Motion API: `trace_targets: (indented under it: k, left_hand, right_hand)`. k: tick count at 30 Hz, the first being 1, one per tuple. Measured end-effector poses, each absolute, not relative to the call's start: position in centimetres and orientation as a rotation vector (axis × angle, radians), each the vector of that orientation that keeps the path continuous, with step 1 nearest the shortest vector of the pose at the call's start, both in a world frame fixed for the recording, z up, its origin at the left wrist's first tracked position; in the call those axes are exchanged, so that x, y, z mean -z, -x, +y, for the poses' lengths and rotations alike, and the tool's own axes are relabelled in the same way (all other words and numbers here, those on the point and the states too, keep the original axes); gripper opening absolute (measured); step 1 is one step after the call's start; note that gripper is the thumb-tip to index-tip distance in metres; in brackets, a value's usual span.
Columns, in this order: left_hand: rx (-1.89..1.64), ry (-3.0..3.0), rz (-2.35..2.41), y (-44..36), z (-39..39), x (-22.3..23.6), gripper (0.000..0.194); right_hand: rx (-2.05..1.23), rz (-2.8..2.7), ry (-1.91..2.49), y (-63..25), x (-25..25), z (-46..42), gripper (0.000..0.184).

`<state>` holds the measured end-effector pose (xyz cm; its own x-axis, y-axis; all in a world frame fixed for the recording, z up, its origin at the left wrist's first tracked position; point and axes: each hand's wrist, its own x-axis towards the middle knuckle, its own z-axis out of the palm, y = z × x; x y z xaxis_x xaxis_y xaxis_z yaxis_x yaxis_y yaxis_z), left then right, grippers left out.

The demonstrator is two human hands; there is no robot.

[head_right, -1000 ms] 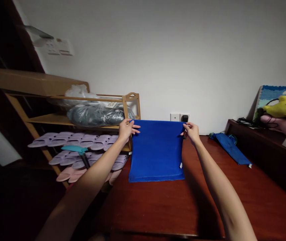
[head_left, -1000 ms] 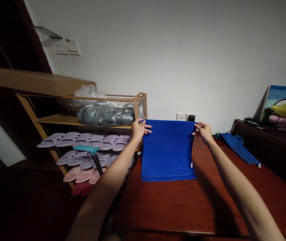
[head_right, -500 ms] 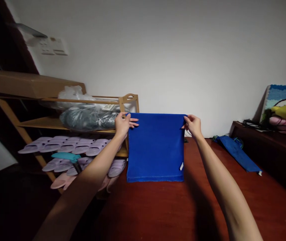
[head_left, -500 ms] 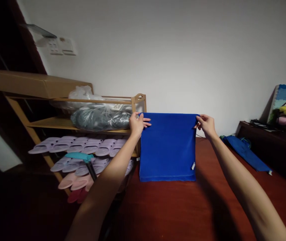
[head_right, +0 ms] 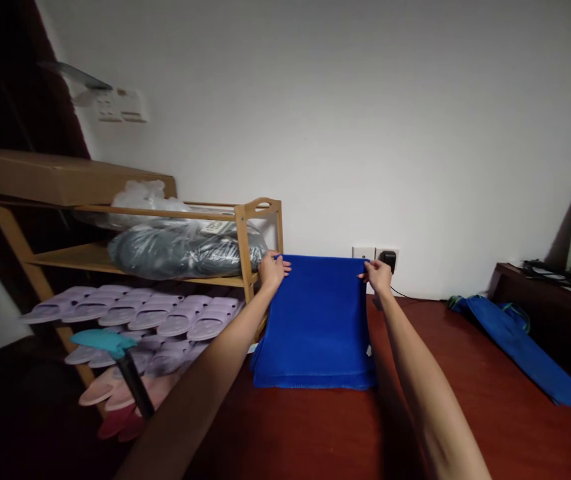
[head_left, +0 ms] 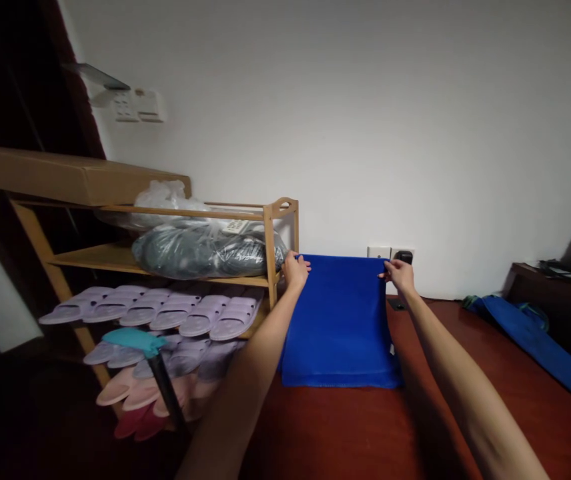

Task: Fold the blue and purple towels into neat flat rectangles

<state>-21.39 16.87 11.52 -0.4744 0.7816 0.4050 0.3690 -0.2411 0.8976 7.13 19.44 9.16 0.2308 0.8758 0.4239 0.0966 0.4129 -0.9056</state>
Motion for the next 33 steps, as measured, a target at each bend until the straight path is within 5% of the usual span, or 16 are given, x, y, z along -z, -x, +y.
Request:
trace_targets:
  k: [6, 16, 22, 33]
  left_hand:
    - [-1.471, -1.563, 1.894, 21.0, 20.0, -4.9, 0.026]
    - [-0.801, -2.055, 1.961, 22.1, 20.2, 2.2, 0.055]
    - [-0.489, -2.127, 1.995, 22.7, 20.8, 3.3, 0.067]
    - [-0.415, -2.277, 2.138, 21.7, 18.6, 1.7, 0.064]
  right_hand:
    - [-0.663, -1.362, 1.207, -5.4, -2.3, 23.5, 0.031]
    - [-0.46, -2.001, 1.52, -3.9, 3.9, 24.1, 0.061]
    - [-0.393, -2.195, 1.717, -3.3, 5.2, 24.3, 0.078]
    - [-0.26, -2.232, 1.864, -3.2, 3.7, 21.9, 0.078]
